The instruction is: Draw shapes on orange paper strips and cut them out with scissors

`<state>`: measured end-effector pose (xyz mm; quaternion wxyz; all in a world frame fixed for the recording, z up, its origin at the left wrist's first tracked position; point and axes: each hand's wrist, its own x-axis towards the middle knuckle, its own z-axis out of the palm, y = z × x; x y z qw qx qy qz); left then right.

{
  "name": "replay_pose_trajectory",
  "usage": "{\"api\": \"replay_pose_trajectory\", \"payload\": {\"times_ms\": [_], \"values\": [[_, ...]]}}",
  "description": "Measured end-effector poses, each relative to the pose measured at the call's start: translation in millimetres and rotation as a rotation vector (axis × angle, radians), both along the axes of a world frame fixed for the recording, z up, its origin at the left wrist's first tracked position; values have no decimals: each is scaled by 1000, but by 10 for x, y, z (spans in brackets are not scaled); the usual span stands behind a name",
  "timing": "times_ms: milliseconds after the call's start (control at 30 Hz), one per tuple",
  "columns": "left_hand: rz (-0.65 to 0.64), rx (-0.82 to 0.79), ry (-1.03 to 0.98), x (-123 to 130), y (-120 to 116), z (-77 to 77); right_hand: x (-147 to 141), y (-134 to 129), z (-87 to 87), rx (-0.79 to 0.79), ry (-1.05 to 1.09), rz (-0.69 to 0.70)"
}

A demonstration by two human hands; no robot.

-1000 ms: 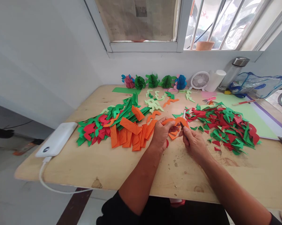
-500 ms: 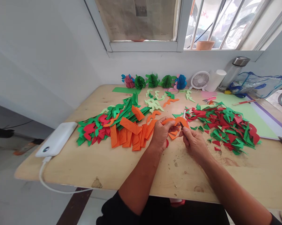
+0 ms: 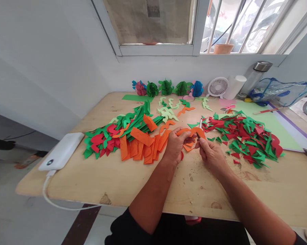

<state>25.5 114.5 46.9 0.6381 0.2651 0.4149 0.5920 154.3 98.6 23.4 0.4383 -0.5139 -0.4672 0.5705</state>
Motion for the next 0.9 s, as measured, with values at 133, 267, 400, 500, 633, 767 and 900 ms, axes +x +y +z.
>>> {"api": "replay_pose_trajectory", "payload": {"times_ms": [133,267,400,500,633,767,900], "values": [[1,3,1,1,7,-14,5,0,-6,16,-9,1],[5,5,7,1,11,-19,2,-7,13,5,-4,1],[13,7,1,1,9,-5,2,-13,23,-3,-6,-2],[20,12,-6,2,8,0,4,-15,17,-12,-4,-6],[17,17,-1,3,7,-10,4,-11,3,-10,-5,-6],[17,21,-7,5,12,-23,1,-7,2,-13,-6,-3],[16,16,-5,3,18,-28,-4,-8,4,-4,-15,3]]}}
